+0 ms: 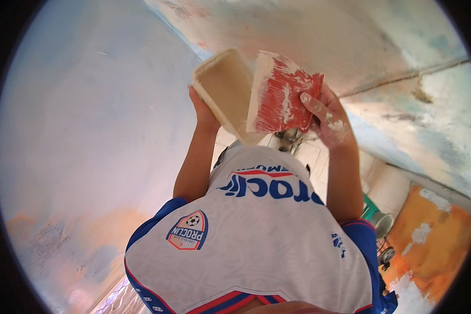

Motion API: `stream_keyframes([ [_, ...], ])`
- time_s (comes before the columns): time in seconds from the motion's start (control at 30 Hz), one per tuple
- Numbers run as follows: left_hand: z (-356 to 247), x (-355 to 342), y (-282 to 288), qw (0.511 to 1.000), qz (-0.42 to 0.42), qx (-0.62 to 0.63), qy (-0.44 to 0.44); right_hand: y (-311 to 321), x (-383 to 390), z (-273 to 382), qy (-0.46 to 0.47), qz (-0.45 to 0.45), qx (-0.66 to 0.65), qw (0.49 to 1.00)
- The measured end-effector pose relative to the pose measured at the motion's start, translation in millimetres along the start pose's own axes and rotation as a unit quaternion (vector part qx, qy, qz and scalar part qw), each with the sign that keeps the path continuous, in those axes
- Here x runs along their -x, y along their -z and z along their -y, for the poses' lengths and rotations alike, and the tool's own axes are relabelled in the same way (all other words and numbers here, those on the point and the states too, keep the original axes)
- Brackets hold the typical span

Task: The person applies plaster to a ceiling using a small red spreader, taking material from a plastic container held in the other hand.

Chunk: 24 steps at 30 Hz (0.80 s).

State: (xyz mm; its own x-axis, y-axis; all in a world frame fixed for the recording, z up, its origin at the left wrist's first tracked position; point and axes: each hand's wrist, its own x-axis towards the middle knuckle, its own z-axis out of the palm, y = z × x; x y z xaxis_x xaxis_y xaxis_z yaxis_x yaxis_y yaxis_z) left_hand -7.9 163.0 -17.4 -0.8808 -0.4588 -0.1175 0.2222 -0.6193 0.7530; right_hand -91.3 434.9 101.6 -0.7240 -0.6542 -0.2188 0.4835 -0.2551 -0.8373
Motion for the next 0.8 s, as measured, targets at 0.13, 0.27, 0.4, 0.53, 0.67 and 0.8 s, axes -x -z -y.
stream_keyframes([
  [0.13,23.7,23.8,39.7,0.989,-0.023,0.137,0.054,7.0,-9.4,-36.5,0.056,-0.013,-0.104,0.993],
  [0.27,43.4,26.4,65.9,0.978,-0.066,0.153,0.121,4.9,-19.4,-51.7,0.065,0.042,-0.148,0.986],
  [0.4,67.4,44.2,67.6,0.969,-0.058,0.192,0.143,3.1,-22.1,-57.9,0.053,0.09,-0.146,0.984],
  [0.53,103.2,82.9,76.1,0.97,-0.051,0.202,0.125,23.1,-29.4,-75.9,0.167,0.074,-0.037,0.982],
  [0.67,112.9,91.9,80.0,0.972,-0.052,0.195,0.116,27.0,-74.5,-50.6,0.442,0.032,0.268,0.855],
  [0.8,117.0,92.7,88.7,0.967,-0.053,0.222,0.112,1.5,-122.6,5.7,0.643,0.012,0.618,0.452],
])
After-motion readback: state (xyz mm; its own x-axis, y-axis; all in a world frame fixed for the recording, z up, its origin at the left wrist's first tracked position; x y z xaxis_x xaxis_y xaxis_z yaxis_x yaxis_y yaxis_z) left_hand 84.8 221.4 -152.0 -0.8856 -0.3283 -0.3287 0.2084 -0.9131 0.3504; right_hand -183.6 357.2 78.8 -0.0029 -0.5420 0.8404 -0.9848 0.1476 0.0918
